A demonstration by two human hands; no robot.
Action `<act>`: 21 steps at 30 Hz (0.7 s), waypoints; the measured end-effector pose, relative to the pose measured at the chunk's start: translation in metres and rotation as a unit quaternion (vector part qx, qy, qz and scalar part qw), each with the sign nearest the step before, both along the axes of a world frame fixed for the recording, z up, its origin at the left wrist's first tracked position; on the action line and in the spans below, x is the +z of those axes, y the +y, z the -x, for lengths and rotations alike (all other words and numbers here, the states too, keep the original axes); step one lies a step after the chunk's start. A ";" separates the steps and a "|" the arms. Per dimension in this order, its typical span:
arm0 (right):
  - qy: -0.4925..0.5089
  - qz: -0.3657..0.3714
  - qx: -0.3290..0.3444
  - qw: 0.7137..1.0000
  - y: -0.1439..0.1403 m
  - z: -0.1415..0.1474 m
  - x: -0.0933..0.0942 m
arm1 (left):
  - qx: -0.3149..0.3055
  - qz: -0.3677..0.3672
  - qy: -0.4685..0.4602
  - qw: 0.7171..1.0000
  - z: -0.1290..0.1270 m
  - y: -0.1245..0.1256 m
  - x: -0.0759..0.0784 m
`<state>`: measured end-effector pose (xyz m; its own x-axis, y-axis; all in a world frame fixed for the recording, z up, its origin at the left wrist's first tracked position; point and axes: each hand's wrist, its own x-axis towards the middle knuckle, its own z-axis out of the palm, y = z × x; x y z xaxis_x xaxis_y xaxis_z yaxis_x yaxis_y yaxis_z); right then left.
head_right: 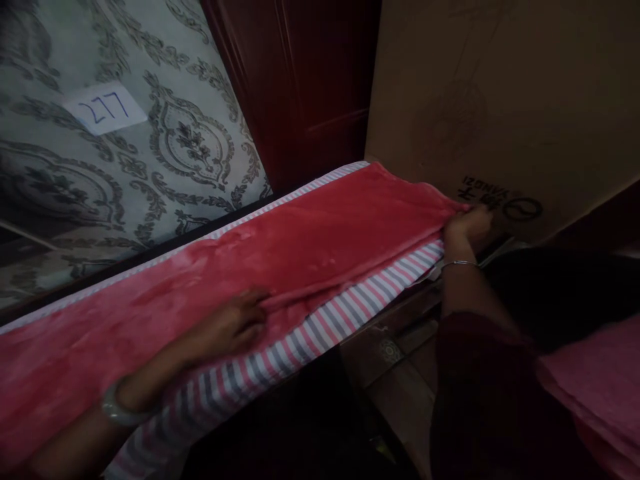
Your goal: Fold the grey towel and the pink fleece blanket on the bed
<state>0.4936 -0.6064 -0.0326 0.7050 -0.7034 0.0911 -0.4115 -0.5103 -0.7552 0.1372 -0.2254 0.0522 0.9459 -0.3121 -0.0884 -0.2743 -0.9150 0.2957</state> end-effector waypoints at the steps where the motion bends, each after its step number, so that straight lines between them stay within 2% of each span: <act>1: 0.001 -0.001 -0.002 1.000 0.001 0.000 0.000 | -0.005 -0.031 0.001 1.000 0.001 -0.001 -0.003; 4: 0.001 -0.001 0.001 1.000 0.002 0.002 0.002 | 0.022 -0.083 -0.020 0.996 0.003 -0.008 -0.020; 7: 0.002 -0.002 0.006 1.000 0.001 0.003 0.004 | 0.051 -0.088 -0.049 0.994 0.003 -0.013 -0.039; 11: -0.002 -0.009 0.010 1.000 -0.003 0.001 0.004 | 0.007 -0.108 -0.056 0.993 0.007 -0.018 -0.057; 17: -0.022 -0.037 0.007 0.999 -0.008 -0.015 0.000 | 0.006 -0.134 -0.125 0.983 0.011 -0.025 -0.061; 21: -0.112 -0.031 0.008 0.993 -0.013 -0.033 0.001 | 0.012 -0.141 -0.164 0.976 0.008 -0.028 -0.060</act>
